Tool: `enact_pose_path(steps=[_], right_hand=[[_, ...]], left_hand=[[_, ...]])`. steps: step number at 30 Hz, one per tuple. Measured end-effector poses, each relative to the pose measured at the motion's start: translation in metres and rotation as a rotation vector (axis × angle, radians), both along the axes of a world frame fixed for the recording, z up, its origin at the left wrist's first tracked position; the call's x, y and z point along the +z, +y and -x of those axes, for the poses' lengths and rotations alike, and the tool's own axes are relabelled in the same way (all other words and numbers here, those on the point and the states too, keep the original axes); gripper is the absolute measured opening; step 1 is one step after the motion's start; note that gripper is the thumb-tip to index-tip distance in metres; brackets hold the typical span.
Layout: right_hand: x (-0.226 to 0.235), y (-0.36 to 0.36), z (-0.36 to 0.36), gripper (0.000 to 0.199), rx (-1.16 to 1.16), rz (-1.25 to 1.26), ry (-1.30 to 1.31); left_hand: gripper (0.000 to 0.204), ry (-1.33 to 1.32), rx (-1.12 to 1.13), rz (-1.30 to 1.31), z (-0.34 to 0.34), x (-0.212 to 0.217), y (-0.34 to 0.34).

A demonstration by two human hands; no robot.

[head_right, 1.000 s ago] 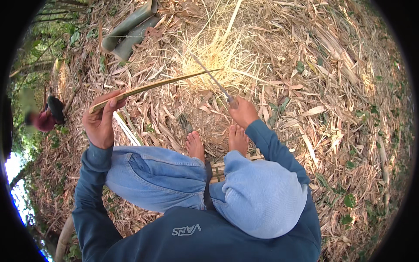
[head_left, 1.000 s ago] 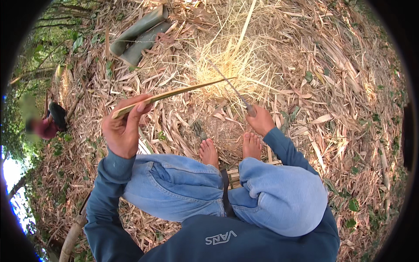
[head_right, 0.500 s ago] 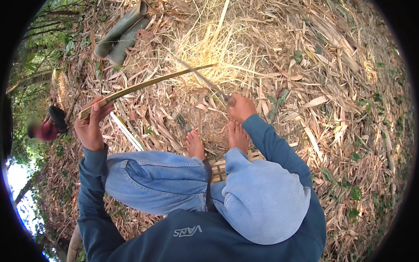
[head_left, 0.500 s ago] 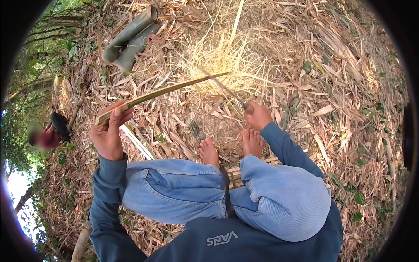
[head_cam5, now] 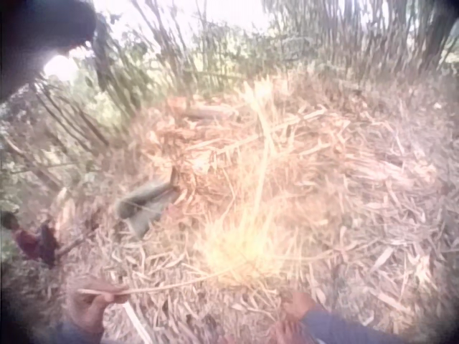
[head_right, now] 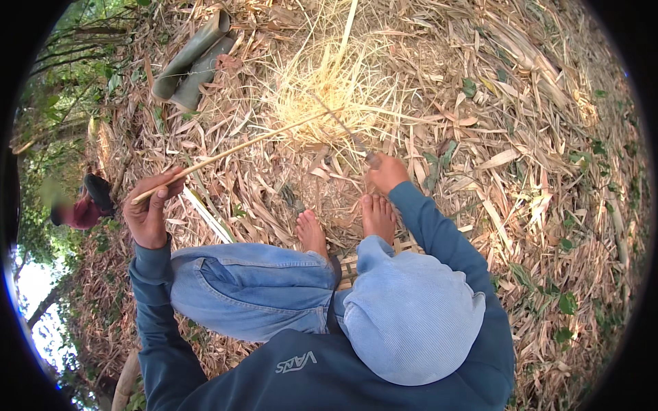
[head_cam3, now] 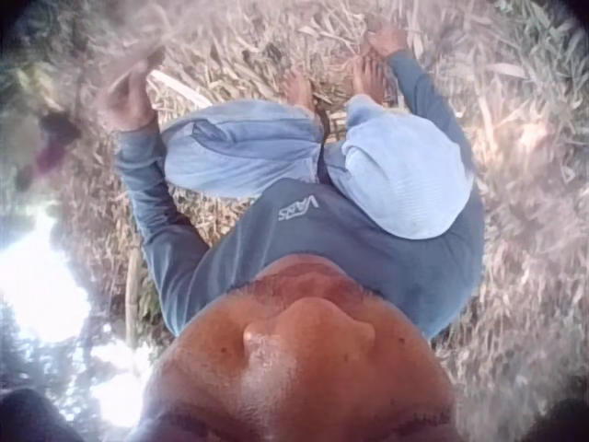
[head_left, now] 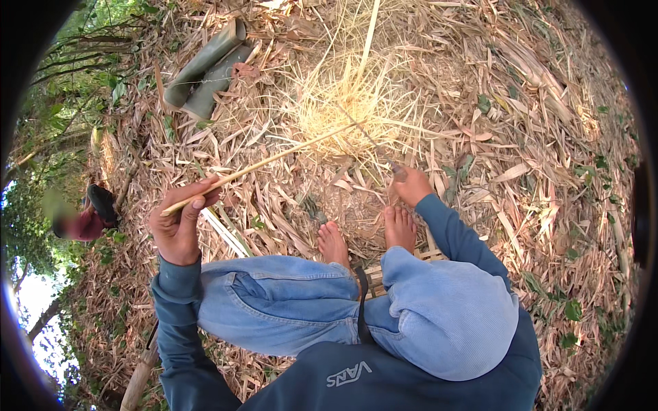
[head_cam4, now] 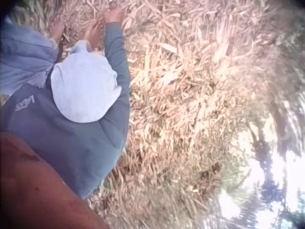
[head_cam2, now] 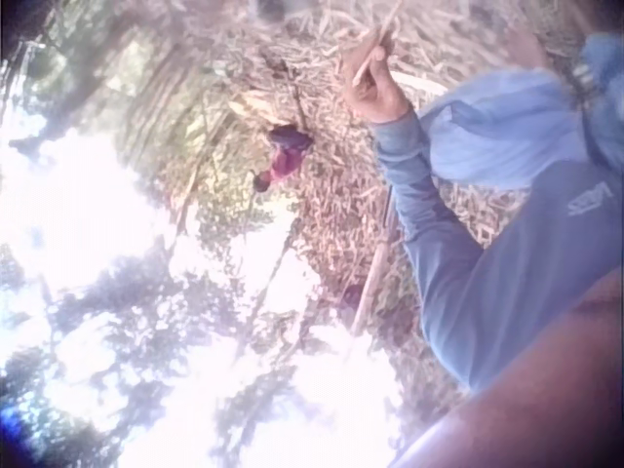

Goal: The person sits on a small woven stool in a wooded area and uses a machete to shave and sharpen a thin wooden stick. They hold the stick with their left hand and repeatedly scrape the blade along its length to create a tapered point, occasionally adjusting their grip.

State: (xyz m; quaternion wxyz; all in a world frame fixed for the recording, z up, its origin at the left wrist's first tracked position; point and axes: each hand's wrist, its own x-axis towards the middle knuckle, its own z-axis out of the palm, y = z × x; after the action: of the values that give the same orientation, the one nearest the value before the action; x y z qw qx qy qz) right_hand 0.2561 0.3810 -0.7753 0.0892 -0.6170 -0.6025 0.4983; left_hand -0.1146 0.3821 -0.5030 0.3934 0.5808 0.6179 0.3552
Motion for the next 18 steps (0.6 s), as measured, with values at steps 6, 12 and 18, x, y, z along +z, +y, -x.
enact_pose_path(steps=[6,12,18], right_hand=[[0.035,0.000,0.008,0.034,0.093,0.068,-0.005],[-0.023,0.017,-0.023,0.031,0.059,-0.022,-0.118],[-0.050,0.017,-0.025,0.025,-0.053,0.147,-0.092]], left_hand=[[0.023,-0.013,0.122,-0.011,0.002,-0.005,0.002],[0.026,0.020,0.104,-0.006,0.008,-0.004,-0.004],[0.024,0.033,0.211,0.004,-0.008,0.007,0.017]])
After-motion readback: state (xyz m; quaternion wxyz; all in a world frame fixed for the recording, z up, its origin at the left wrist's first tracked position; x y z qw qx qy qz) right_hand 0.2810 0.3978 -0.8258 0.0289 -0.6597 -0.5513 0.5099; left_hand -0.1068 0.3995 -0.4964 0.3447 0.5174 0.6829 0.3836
